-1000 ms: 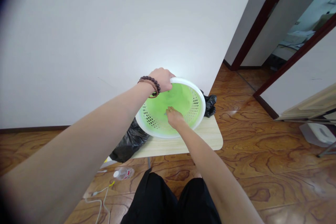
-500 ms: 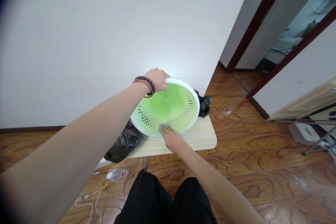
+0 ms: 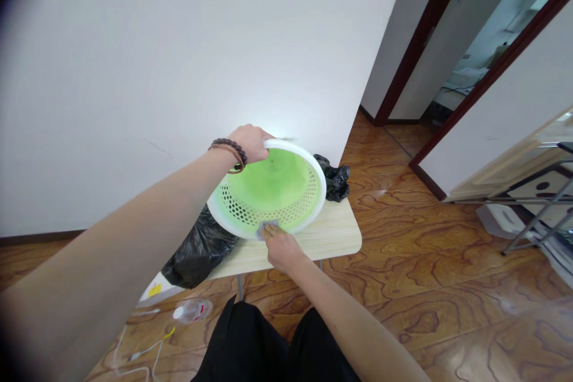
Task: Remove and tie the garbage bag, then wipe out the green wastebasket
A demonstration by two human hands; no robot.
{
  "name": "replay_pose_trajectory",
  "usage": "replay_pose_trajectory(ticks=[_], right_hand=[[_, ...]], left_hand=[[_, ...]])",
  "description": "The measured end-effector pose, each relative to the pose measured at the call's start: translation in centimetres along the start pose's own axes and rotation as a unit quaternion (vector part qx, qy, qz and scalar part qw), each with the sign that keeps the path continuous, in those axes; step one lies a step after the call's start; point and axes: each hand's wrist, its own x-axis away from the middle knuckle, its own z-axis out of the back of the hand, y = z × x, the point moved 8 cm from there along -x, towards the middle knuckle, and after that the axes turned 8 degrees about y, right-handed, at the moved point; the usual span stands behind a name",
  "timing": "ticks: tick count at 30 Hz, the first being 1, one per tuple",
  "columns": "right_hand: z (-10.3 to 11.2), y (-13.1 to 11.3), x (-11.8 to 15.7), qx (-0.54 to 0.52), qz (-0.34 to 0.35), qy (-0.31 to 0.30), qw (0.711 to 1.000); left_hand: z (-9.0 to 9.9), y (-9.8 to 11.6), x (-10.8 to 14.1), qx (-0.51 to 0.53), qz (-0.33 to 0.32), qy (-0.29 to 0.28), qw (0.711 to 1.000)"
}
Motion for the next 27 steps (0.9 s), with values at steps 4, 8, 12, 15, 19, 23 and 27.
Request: replay_pose_trajectory(ticks=[4,8,12,15,19,23,27], right_hand=[[3.0,3.0,-4.1,-0.022,-0.094,0.026,0.995],[4.8,4.7,-8.8,0.023,-0.085,0.116,0.989],[0.7,5.3,-9.7,0.067,-0.067,0.039,0.995],[-1.7,5.3,-8.4,0.079,-0.090,0.010,0.993],[-1.9,3.7,-6.4,0.093,-0.076,-0.001,0.993],[-0.9,1.1,-3.0,0.098,-0.018,0.004,0.995],[-0.2,-0.8,1.0,0.089,0.036,-0.011,0.995]], left_hand=[[-0.1,0.4,-0.1,0.003,-0.018,0.006,1.000],[0.1,0.8,0.1,-0.008,-0.024,0.014,1.000],[0.1,0.7,0.2,-0.013,-0.023,0.010,1.000],[-0.2,0.5,0.0,-0.008,-0.025,0.005,1.000],[-0.4,0.4,-0.2,0.000,-0.021,0.003,1.000],[-0.2,0.5,-0.2,0.002,-0.017,0.008,1.000],[0.1,0.6,-0.2,-0.006,-0.018,0.019,1.000]])
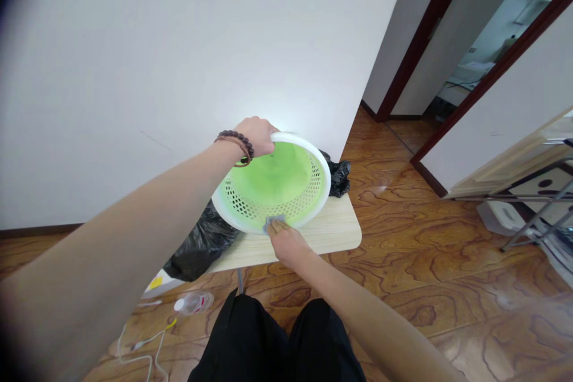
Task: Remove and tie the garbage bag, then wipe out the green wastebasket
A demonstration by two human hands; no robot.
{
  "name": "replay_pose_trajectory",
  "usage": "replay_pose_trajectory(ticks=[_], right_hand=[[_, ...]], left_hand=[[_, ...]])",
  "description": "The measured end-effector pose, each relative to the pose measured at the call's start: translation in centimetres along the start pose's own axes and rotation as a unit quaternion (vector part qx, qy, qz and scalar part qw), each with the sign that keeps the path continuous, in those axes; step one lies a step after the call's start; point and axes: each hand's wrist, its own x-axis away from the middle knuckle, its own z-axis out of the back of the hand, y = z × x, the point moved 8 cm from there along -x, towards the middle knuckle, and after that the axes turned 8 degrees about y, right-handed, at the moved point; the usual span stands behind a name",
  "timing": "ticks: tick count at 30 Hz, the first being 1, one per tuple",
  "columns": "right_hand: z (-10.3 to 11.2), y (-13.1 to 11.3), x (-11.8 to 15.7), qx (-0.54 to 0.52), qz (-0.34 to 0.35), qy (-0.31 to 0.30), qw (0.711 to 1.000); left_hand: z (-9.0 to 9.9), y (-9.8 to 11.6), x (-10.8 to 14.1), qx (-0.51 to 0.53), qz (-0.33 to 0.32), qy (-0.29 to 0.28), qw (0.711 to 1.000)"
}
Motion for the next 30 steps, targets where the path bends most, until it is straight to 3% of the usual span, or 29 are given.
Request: replay_pose_trajectory(ticks=[4,9,11,16,20,30], right_hand=[[1.7,0.1,1.1,-0.046,0.014,-0.020,0.999],[5.1,4.9,-3.7,-0.034,-0.099,0.108,0.989],[4.4,6.2,-6.1,-0.017,-0.107,0.118,0.987],[-1.6,6.5,-8.5,-0.010,-0.087,-0.003,0.996],[-2.6,5.6,-6.8,-0.023,-0.101,0.000,0.995],[0.9,0.0,1.9,-0.055,-0.006,0.015,0.998]], left_hand=[[0.0,-0.1,0.0,0.000,-0.002,-0.002,1.000],[-0.2,0.0,0.0,0.005,0.002,-0.004,1.000],[-0.3,0.0,0.0,0.005,0.004,-0.008,1.000],[-0.5,-0.2,0.1,0.003,0.010,-0.019,1.000],[-0.5,-0.3,0.1,0.012,0.017,-0.019,1.000],[-0.1,-0.1,0.2,0.013,0.013,-0.007,1.000]])
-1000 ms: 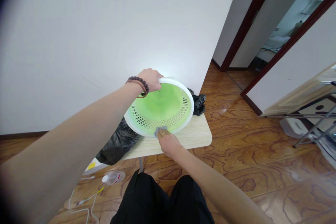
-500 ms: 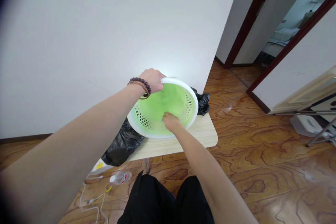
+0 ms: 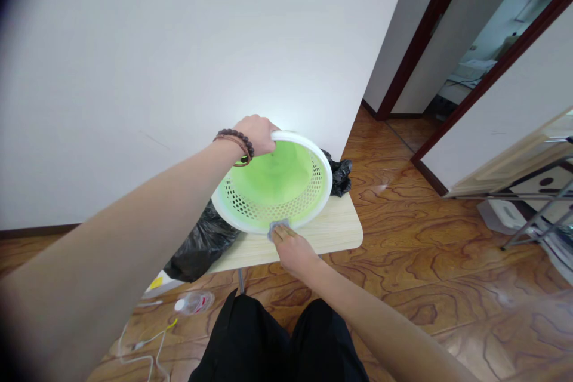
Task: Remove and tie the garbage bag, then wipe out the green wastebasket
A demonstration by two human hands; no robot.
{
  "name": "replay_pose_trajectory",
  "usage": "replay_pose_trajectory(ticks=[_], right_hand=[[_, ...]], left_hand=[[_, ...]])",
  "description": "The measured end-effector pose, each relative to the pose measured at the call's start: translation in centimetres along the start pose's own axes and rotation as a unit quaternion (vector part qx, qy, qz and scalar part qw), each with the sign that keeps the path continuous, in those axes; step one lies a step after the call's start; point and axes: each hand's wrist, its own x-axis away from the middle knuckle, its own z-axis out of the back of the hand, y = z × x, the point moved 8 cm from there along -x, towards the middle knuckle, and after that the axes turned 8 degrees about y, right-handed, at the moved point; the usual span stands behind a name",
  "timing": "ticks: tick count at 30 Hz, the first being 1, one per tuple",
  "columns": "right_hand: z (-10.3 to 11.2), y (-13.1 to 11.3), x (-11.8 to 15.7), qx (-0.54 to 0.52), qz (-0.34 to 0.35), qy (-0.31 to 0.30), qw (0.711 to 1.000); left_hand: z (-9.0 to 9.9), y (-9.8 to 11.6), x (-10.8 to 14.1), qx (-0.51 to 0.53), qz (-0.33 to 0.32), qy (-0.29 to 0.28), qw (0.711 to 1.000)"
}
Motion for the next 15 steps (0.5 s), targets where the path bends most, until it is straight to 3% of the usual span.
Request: replay_pose_trajectory(ticks=[4,7,9,12,15], right_hand=[[2.7,1.5,-1.1,-0.055,-0.044,0.042,0.997],[4.8,4.5,-4.8,-0.036,-0.099,0.114,0.988],[5.0,6.1,-7.3,0.001,-0.103,0.139,0.985],[2.3,7.6,-9.8,0.055,-0.088,0.079,0.992],[-1.2,7.9,-9.9,0.075,-0.068,-0.002,0.995]], left_hand=[[0.1,0.0,0.1,-0.008,-0.001,-0.006,1.000],[0.2,0.1,0.1,-0.017,-0.003,-0.004,1.000],[0.0,0.0,0.0,-0.023,-0.003,-0.008,1.000],[-0.3,0.0,-0.1,-0.026,-0.005,-0.014,1.000],[-0.5,-0.1,-0.1,-0.018,-0.007,-0.018,1.000]])
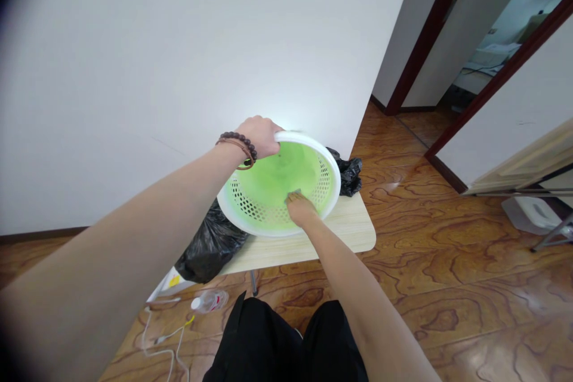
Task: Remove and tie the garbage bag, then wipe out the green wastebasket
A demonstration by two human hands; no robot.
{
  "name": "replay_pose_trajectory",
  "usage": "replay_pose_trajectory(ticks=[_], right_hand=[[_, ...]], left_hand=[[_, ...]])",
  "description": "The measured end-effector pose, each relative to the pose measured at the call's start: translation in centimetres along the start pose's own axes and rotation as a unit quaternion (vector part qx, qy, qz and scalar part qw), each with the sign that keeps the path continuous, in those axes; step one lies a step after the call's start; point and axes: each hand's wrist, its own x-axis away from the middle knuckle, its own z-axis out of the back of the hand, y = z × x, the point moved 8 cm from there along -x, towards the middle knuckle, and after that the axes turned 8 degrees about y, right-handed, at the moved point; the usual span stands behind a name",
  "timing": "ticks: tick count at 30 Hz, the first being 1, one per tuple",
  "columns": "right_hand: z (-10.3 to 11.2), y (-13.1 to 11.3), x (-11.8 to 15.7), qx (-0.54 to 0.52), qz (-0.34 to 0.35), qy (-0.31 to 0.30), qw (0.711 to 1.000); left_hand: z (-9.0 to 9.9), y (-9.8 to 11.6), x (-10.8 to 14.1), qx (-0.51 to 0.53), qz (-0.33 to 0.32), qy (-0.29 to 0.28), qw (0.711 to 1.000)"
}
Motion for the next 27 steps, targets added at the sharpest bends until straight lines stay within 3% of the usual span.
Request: replay_pose_trajectory(ticks=[2,5,13,16,18,22,24,27], right_hand=[[-1.0,-0.6,0.7,0.001,0.004,-0.004,1.000],[-0.9,-1.7,2.5,-0.012,-0.008,0.007,1.000],[1.3,-6.1,9.8,-0.050,0.066,0.005,0.997],[2.7,-6.1,10.9,-0.080,0.083,-0.007,0.993],[4.2,-4.9,9.9,-0.087,0.052,0.011,0.995],[7.0,-2.3,4.9,-0.068,-0.005,0.112,0.991],[6.5,-2.0,2.5,-0.051,0.006,0.126,0.991],[3.0,-2.0,0.4,-0.033,0.006,0.067,0.997]], left_hand=[[-0.1,-0.1,0.0,0.007,0.001,-0.001,1.000],[0.0,-0.1,0.0,0.015,0.006,0.001,1.000],[0.4,0.1,0.1,0.022,0.004,0.016,1.000],[0.5,0.1,0.1,0.021,0.008,0.016,1.000],[0.5,0.1,0.2,0.018,0.005,0.016,1.000],[0.5,0.2,0.1,0.012,0.002,0.015,1.000],[0.4,0.2,0.1,0.010,0.002,0.009,1.000],[0.4,0.2,0.2,0.008,-0.002,0.009,1.000]])
